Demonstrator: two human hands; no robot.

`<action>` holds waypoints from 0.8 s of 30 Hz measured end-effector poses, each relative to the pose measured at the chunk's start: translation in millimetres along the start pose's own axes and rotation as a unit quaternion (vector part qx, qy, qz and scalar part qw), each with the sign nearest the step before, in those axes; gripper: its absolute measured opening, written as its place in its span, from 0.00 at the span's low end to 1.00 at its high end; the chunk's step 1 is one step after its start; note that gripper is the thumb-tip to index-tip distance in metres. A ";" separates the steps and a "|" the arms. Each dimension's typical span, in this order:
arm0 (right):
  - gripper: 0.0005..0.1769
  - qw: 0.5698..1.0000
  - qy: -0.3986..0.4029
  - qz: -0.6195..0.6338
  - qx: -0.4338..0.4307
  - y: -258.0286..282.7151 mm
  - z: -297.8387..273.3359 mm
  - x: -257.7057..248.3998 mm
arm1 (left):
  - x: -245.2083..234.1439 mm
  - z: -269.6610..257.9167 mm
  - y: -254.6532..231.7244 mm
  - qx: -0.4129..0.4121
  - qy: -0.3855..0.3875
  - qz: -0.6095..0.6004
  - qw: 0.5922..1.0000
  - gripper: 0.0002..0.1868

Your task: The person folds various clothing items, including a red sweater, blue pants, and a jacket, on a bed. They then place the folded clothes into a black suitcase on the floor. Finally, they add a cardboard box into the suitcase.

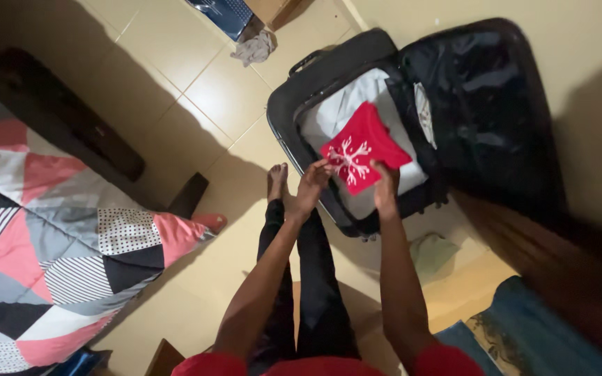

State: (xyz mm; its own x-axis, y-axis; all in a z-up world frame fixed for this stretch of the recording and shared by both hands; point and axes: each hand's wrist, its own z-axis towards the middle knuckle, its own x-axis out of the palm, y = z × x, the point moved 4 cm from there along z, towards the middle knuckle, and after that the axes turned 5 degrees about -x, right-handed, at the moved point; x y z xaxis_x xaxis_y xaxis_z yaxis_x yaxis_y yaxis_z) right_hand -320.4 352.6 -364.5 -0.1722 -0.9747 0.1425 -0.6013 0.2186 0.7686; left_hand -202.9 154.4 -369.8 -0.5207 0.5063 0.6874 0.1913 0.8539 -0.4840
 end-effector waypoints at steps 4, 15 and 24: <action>0.21 0.993 0.113 0.011 -0.007 30.5 -59.0 -11.4 | 16.0 -24.0 -23.1 -0.021 -0.078 0.196 0.977 0.36; 0.34 0.956 0.272 -0.030 0.103 123.1 -183.0 4.0 | 94.0 -112.2 -139.4 -0.182 0.040 0.115 0.976 0.42; 0.40 0.965 0.249 -0.052 0.065 185.3 -221.0 31.9 | 139.8 -152.5 -166.4 -0.125 0.063 0.042 0.989 0.26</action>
State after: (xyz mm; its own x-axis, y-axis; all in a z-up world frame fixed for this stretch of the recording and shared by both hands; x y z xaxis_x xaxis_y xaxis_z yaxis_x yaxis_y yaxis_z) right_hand -264.9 351.7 -79.8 0.2714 -0.8863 0.3751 -0.6939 0.0899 0.7145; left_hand -180.6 101.5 -110.5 -0.3890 0.5738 0.7207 0.4376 0.8035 -0.4035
